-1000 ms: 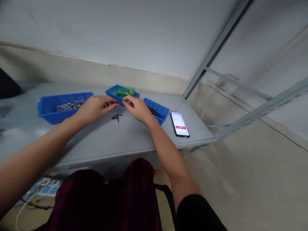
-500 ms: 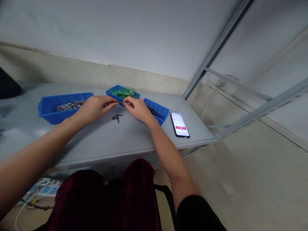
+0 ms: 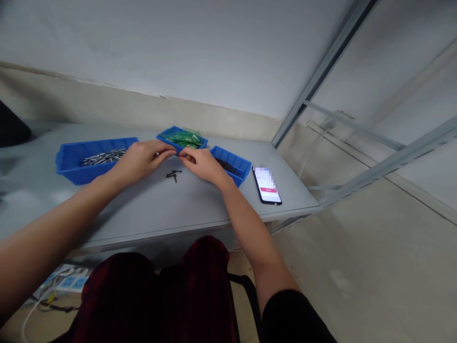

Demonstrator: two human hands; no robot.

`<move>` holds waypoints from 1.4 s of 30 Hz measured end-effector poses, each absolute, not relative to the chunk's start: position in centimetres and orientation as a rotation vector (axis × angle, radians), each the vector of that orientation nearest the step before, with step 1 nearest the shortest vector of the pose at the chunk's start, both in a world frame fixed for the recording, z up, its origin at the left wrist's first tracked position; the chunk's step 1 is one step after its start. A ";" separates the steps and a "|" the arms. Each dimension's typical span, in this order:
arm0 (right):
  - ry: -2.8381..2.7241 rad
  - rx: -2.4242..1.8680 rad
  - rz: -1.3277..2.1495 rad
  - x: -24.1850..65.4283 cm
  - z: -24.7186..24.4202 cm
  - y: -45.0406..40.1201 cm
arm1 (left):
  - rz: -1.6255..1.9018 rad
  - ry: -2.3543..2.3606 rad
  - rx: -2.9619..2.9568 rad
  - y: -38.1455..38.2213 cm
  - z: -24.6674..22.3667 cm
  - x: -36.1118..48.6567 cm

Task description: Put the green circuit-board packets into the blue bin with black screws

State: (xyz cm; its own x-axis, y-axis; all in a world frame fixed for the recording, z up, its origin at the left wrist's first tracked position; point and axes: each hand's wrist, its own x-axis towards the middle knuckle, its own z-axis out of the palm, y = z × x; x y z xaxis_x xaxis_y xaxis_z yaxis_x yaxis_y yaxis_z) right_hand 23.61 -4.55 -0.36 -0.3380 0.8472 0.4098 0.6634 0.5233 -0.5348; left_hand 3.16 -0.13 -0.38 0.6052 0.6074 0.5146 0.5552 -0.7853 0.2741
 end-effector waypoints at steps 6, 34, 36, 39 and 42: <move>-2.148 -1.197 0.375 23.4 -0.8 -4.3 | 0.909 1.010 2.747 -0.2 -0.4 3.2; -2.012 -1.241 0.357 24.2 -0.5 -4.3 | 0.857 0.996 2.766 0.1 -0.4 3.0; -1.990 -1.234 0.372 24.2 -0.5 -4.2 | 0.853 0.998 2.764 0.1 -0.4 3.0; -1.958 -1.226 0.385 24.1 -0.5 -4.1 | 0.838 0.993 2.770 0.1 -0.4 3.0; -1.938 -1.223 0.376 23.9 -0.6 -4.1 | 0.809 0.972 2.764 0.2 -0.5 2.9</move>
State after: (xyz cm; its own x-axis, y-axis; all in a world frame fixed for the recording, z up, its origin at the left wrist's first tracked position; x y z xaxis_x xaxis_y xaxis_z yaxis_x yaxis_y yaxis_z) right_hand 23.85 -4.11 -0.60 -0.2158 0.8579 0.4663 0.6212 0.4891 -0.6123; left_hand 2.94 0.16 -0.51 0.6548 0.6072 0.4501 0.5530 -0.7908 0.2623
